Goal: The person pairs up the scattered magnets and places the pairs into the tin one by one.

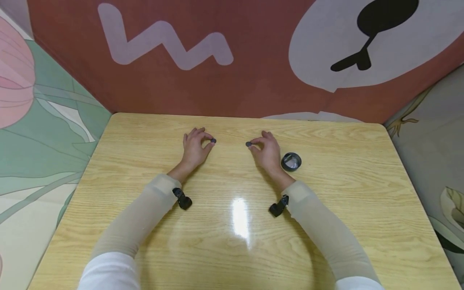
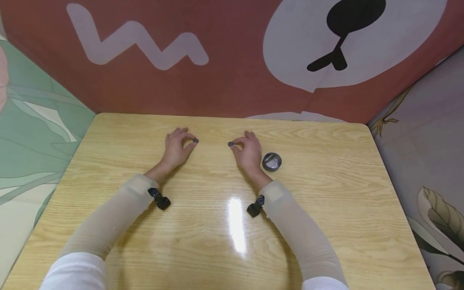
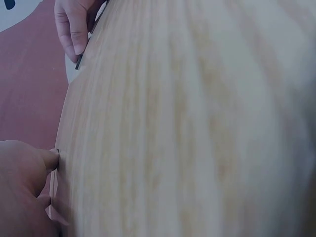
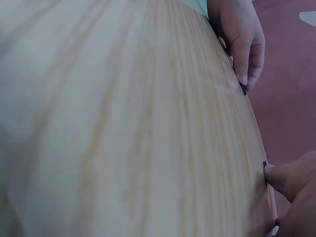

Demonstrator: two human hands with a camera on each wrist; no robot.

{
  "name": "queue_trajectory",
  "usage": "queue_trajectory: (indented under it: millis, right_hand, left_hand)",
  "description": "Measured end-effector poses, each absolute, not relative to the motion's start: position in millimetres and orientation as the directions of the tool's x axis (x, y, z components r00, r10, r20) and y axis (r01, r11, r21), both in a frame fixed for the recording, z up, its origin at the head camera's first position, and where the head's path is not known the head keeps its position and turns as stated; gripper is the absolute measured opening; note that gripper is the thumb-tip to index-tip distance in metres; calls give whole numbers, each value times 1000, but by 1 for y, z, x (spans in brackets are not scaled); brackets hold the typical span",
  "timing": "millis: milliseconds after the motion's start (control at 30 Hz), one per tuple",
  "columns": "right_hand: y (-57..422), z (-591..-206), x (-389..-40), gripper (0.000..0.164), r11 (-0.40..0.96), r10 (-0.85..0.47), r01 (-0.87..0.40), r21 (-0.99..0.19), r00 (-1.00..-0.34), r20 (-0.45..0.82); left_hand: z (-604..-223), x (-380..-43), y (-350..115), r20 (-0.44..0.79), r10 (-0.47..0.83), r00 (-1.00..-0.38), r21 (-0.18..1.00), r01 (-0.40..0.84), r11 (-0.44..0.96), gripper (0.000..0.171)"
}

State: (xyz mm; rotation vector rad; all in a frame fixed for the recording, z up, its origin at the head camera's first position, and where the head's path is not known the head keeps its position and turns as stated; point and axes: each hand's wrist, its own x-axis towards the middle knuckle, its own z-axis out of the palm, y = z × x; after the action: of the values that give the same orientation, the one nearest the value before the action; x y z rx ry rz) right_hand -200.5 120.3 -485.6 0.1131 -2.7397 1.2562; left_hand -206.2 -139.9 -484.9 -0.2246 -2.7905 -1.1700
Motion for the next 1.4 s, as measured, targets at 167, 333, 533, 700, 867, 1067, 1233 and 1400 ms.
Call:
queue_trajectory:
  millis: [167,333,533,700,867,1067,1233,1400]
  right_hand:
    - [119,-486,-201,17,637,1,-106,-763,-990,139]
    - [118,-485,-201,17,636,5,-105,-764,-990,140]
    - [117,-485,-202,15,635,-1,-115,-764,-989,148]
    - [116,-487,-203,15,641,1,-108,-760,-990,141]
    - [115,-487,-205,15,648,-8,-111,-754,-990,139]
    - [112,-483,-206,16,651,-27,-119,-749,-991,134]
    - [110,-482,-208,17,670,-35,-114,-734,-992,122]
    - [109,-484,-209,20,683,-48,-113,-721,-993,110]
  left_hand:
    - [-484,-206,-140,152,95,-984,704,175,689,19]
    - [-482,-205,-140,146,88,-985,706,166,689,18]
    - [-483,-205,-139,141,81,-987,694,157,702,19]
    - [-484,-206,-138,137,82,-987,682,154,715,20]
    - [-484,-207,-135,127,79,-989,661,144,737,20]
    - [-482,-206,-132,123,74,-990,654,137,743,20]
    - [-481,-206,-130,129,79,-988,656,145,740,20]
    - [-482,-206,-127,131,77,-988,652,145,744,19]
